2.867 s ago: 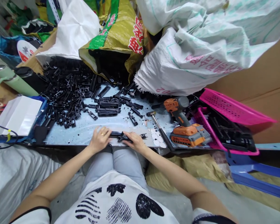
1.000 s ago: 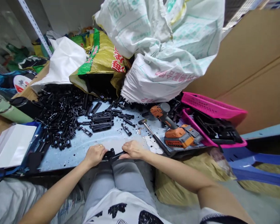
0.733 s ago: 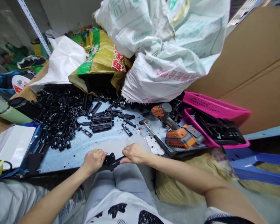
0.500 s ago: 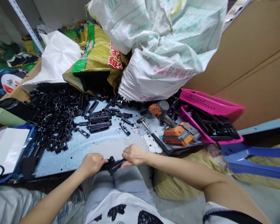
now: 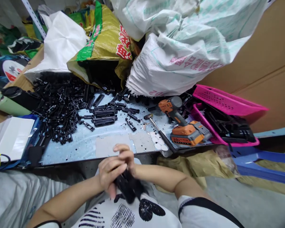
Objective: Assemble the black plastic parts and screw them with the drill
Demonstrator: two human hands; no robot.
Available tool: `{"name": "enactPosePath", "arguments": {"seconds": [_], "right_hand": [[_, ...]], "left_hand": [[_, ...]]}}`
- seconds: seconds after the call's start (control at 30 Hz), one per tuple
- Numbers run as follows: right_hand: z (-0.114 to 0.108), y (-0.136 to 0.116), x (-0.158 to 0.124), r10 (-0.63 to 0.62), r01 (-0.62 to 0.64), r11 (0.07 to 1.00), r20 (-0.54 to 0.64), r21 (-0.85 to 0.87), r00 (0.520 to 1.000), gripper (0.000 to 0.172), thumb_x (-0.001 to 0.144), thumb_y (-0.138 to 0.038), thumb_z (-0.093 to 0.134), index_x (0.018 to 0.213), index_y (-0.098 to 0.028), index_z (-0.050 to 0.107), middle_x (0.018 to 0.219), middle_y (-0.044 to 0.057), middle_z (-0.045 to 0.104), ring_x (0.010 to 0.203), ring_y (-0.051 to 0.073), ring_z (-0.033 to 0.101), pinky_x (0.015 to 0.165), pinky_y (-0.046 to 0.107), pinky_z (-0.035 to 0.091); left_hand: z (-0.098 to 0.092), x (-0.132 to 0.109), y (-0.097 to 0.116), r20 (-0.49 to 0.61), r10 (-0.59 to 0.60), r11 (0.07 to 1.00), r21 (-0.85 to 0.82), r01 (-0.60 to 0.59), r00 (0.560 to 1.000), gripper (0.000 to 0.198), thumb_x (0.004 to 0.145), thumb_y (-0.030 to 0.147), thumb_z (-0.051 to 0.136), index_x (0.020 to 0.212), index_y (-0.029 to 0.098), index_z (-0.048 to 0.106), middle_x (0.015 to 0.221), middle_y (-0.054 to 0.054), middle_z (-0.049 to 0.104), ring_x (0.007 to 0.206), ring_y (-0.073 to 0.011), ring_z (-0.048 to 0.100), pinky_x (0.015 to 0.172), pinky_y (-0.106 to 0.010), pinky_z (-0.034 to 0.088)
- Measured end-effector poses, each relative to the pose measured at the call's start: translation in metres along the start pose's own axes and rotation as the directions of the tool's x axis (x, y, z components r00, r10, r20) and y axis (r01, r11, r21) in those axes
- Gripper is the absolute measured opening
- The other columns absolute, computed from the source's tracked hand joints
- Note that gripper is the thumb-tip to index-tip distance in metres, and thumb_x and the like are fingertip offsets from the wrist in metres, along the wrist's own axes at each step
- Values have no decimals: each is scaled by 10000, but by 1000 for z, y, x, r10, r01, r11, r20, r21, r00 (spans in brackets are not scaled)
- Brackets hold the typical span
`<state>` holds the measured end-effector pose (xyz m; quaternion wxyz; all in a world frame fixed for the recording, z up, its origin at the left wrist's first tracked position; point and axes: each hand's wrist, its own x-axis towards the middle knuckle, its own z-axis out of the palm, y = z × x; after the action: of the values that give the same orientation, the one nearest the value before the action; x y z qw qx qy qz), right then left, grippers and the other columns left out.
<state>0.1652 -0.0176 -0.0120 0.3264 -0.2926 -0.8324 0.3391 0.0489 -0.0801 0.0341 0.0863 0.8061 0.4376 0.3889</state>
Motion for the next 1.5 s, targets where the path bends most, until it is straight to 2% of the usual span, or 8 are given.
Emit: {"name": "enactPosePath", "arguments": {"seconds": [0.2, 0.4, 0.67, 0.9, 1.07, 1.13, 1.33, 1.5], "right_hand": [[-47, 80, 121, -232, 225, 970, -65, -96, 971, 312, 895, -453, 374, 1030, -203, 502, 1113, 126, 541, 1091, 245, 483, 960, 438, 379], [-70, 156, 268, 83, -123, 905, -116, -407, 990, 359, 919, -370, 407, 1176, -130, 479, 1144, 151, 541, 1081, 251, 465, 967, 407, 352], [-53, 181, 373, 471, -505, 800, -181, -324, 863, 334, 779, -340, 658, 936, -61, 561, 963, 170, 583, 1086, 263, 444, 942, 466, 320], [-65, 162, 320, 579, -569, 813, -75, 127, 812, 234, 791, -335, 623, 787, -162, 466, 615, -6, 517, 692, 109, 530, 613, 216, 409], [-56, 114, 208, 484, -589, 457, 370, 666, 793, 448, 656, -326, 708, 1023, -229, 471, 685, -45, 612, 519, 72, 513, 450, 149, 374], [-54, 98, 170, 431, -620, 335, 470, 709, 770, 466, 611, -274, 734, 1014, -215, 508, 723, -32, 638, 514, 55, 503, 452, 139, 384], [-65, 79, 105, 450, -638, 15, 565, 770, 692, 295, 663, -263, 687, 917, -149, 588, 780, 48, 677, 483, 51, 453, 394, 149, 345], [-80, 75, 78, 416, -573, -125, 567, 810, 711, 382, 729, -353, 603, 1036, -126, 588, 747, 45, 648, 432, 38, 345, 349, 148, 272]], "left_hand": [[17, 27, -82, 145, -198, 888, 445, 115, 969, 745, 844, 699, 312, 1286, 136, 523, 1033, -175, 622, 922, -256, 601, 814, -357, 469], [12, 73, -154, 250, -338, 783, 610, 123, 908, 583, 860, 436, 556, 1335, 113, 456, 1200, -207, 546, 1188, -329, 454, 989, -470, 329], [-10, 77, -155, -32, -375, 763, 557, 328, 927, 480, 930, 426, 407, 1264, 95, 504, 1218, -178, 558, 1190, -288, 466, 1005, -430, 329], [-59, 63, -202, -243, -909, 180, 501, 846, 337, 464, 921, 437, 360, 988, 79, 648, 949, -194, 669, 938, -295, 632, 806, -372, 459], [-48, 72, -212, -184, -965, 83, 455, 887, 185, 399, 840, 388, 493, 962, 51, 667, 990, -221, 668, 982, -308, 630, 820, -352, 467], [-48, 69, -206, -233, -946, 102, 440, 892, 223, 351, 818, 309, 517, 992, 30, 639, 1007, -234, 652, 1005, -316, 616, 837, -368, 464], [-75, 40, -160, -555, -553, 561, 304, 770, 621, 324, 858, 345, 530, 1053, 88, 551, 1060, -173, 613, 1053, -270, 567, 917, -388, 438], [-39, 32, -98, 73, -398, 909, 166, 382, 915, 247, 882, 365, 543, 1035, 173, 567, 972, -65, 651, 879, -182, 621, 794, -289, 483]]}}
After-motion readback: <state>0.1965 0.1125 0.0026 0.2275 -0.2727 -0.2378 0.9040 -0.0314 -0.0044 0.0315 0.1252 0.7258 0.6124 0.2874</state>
